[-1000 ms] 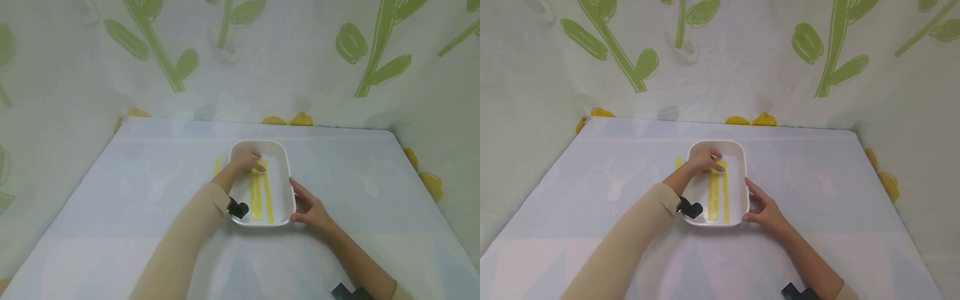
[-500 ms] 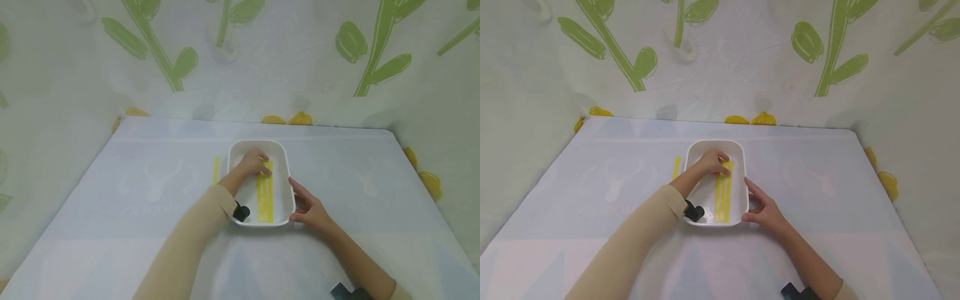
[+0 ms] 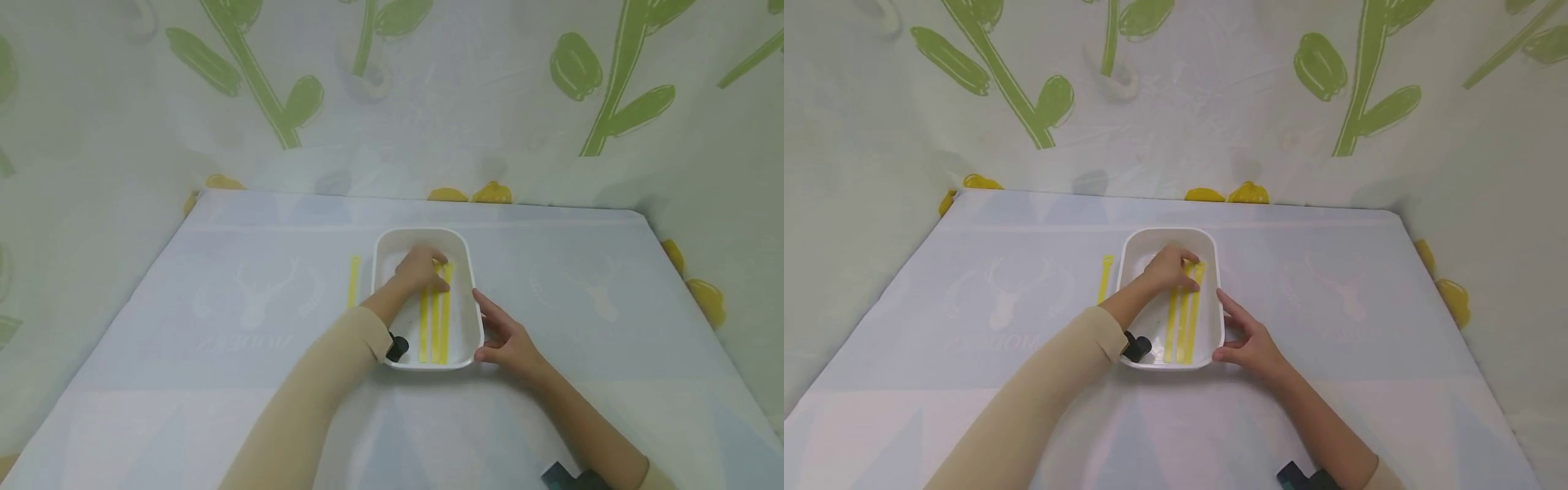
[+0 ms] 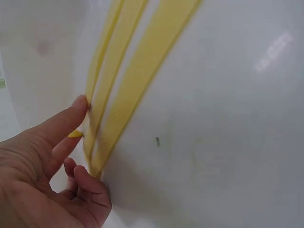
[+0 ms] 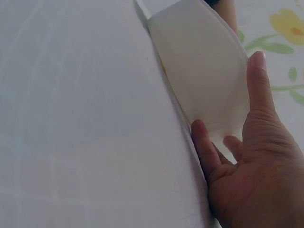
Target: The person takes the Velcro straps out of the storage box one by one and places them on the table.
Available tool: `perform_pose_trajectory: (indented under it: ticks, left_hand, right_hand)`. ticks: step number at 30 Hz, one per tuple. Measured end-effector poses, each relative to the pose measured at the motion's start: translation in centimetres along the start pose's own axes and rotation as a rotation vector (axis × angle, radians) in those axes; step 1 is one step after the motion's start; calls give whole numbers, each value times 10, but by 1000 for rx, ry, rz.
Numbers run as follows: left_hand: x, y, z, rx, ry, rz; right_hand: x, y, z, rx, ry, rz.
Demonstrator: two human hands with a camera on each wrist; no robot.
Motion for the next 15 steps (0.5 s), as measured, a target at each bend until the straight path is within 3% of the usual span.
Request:
perform_pose_trajectory:
  ticks: [5,10,15]
  left_hand:
    - [-6,0,3,1,65,20]
    - [-9,-1,3,-41,116,85]
    - [-9,-2,1,-81,137,253]
  right_hand:
    - [2,0,-1,42,-57,-70]
    - [2,-1,-1,39,-67,-66]
    - [3,0,-1,25,-57,-40]
Point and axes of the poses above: each hand's wrist, its own z-axis away from the middle knuckle, its own y-axis out of the palm, x = y × z, the point moved 5 cm from there along -z, towards the middle knuckle, and after that the axes turned 9 degrees about y, right-handed, at the moved point
